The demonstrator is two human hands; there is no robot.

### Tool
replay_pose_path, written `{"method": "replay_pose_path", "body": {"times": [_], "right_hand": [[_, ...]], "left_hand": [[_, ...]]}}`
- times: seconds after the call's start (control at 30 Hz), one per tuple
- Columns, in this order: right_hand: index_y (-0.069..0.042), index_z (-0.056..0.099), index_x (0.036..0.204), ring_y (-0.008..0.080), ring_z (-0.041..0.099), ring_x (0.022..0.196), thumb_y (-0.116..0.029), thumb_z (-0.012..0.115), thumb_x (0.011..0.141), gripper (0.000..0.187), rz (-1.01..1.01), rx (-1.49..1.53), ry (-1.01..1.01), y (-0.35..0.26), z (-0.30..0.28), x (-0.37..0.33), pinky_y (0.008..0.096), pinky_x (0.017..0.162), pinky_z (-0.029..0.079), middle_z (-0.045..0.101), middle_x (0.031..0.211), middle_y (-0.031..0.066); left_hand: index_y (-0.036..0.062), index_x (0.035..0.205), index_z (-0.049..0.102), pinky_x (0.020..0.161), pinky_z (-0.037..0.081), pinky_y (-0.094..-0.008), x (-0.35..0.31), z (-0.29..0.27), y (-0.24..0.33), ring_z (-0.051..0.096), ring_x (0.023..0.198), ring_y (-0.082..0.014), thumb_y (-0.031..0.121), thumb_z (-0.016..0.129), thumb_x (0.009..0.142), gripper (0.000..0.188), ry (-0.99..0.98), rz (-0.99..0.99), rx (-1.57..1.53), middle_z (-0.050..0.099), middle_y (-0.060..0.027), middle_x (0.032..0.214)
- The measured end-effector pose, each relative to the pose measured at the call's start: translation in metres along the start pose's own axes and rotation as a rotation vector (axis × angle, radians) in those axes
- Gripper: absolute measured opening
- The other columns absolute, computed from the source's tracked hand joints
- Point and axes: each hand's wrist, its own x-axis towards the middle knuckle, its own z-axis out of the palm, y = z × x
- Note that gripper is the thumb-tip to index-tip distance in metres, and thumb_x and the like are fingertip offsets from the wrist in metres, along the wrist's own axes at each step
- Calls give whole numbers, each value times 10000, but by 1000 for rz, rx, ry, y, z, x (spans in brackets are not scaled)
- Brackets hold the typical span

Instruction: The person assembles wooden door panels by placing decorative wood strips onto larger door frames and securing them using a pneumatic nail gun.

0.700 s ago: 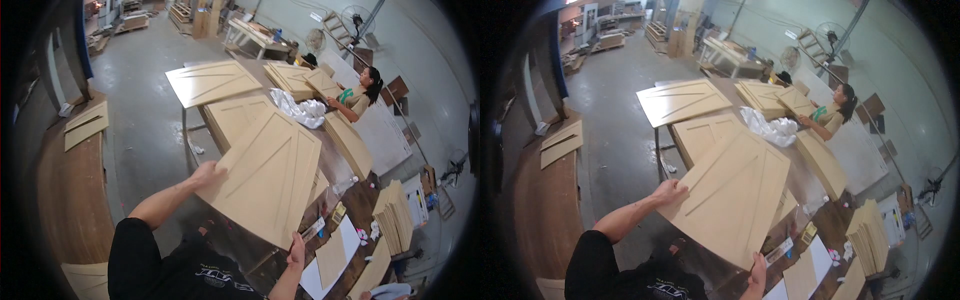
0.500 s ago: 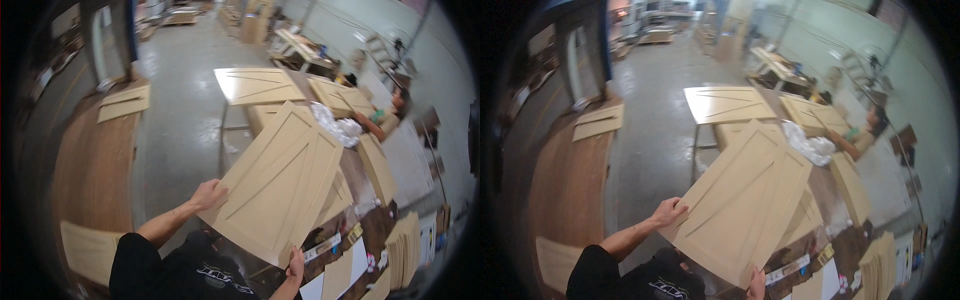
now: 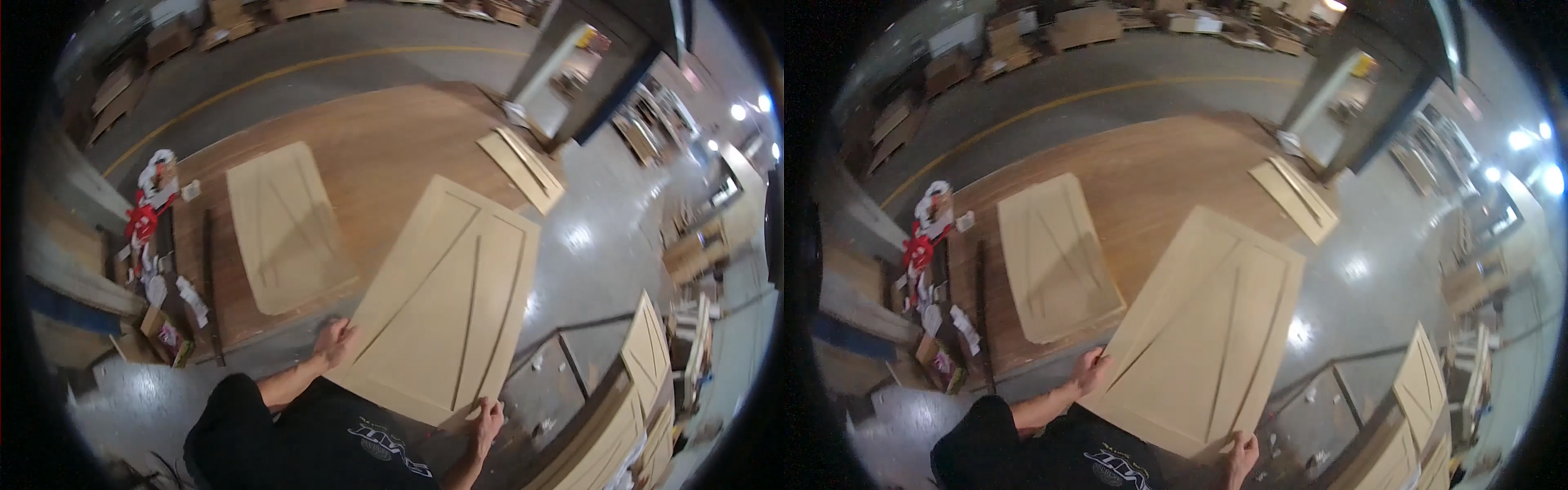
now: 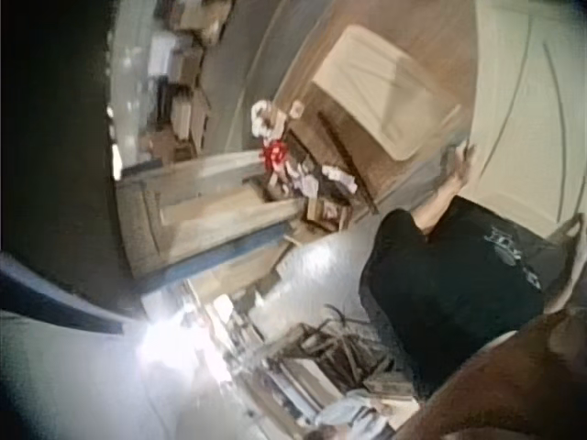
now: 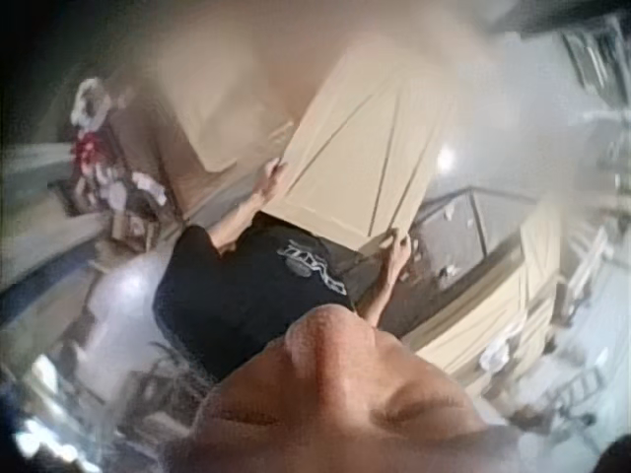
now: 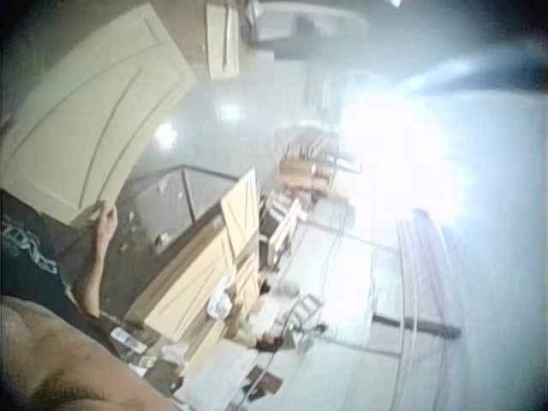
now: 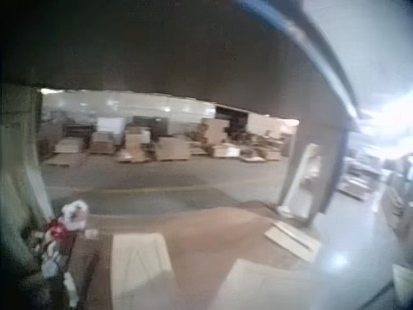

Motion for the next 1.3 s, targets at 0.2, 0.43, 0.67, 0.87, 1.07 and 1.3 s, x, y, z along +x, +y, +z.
{"method": "replay_pose_path", "body": {"times": [0.2, 0.43, 0.67, 0.87, 1.07, 1.3], "right_hand": [[-8, 666, 936, 113, 535, 647, -252, 666, 977, 248, 73, -248, -468, -86, 260, 38, 306, 581, 435, 601, 730, 13], [46, 690, 1120, 372, 724, 1037, -460, 623, 974, 531, -108, -654, -736, -82, 476, 80, 425, 880, 540, 756, 1073, 235], [-3, 734, 1073, 357, 731, 956, -452, 628, 951, 477, -530, -747, -818, -99, 587, 118, 447, 831, 546, 759, 957, 219], [-15, 721, 1209, 383, 710, 1077, -482, 637, 937, 547, -392, -798, -788, -123, 610, 106, 452, 941, 536, 754, 1077, 231], [-26, 603, 1416, 391, 623, 1273, -469, 647, 955, 641, -490, -843, -547, -93, 553, 107, 445, 1086, 479, 674, 1324, 254], [7, 681, 1301, 340, 694, 1178, -339, 687, 942, 499, 60, -491, -464, 41, 312, 62, 403, 1020, 523, 728, 1225, 221]], "left_hand": [[34, 862, 585, 691, 475, -371, 6, -147, -116, 558, 734, -163, 392, 631, 956, 373, 700, -59, -268, 547, -99, 712], [17, 1063, 711, 777, 506, -453, 14, -251, -186, 643, 819, -285, 422, 657, 948, 424, 788, -467, -275, 687, -172, 854], [36, 1335, 647, 1034, 483, -442, 84, -313, -180, 614, 1266, -371, 531, 657, 942, 632, 818, -432, -328, 688, -204, 1300], [-61, 1435, 546, 1092, 479, -447, 99, -342, -178, 582, 1331, -439, 575, 681, 917, 831, 693, -436, -183, 628, -309, 1373], [-69, 1471, 511, 1154, 437, -449, 80, -262, -272, 479, 1436, -432, 715, 581, 910, 967, 615, -501, 496, 529, -309, 1496], [18, 1394, 620, 1140, 445, -451, 50, -121, -139, 543, 1374, -388, 536, 726, 896, 726, -186, -139, 200, 593, -273, 1432]]}}
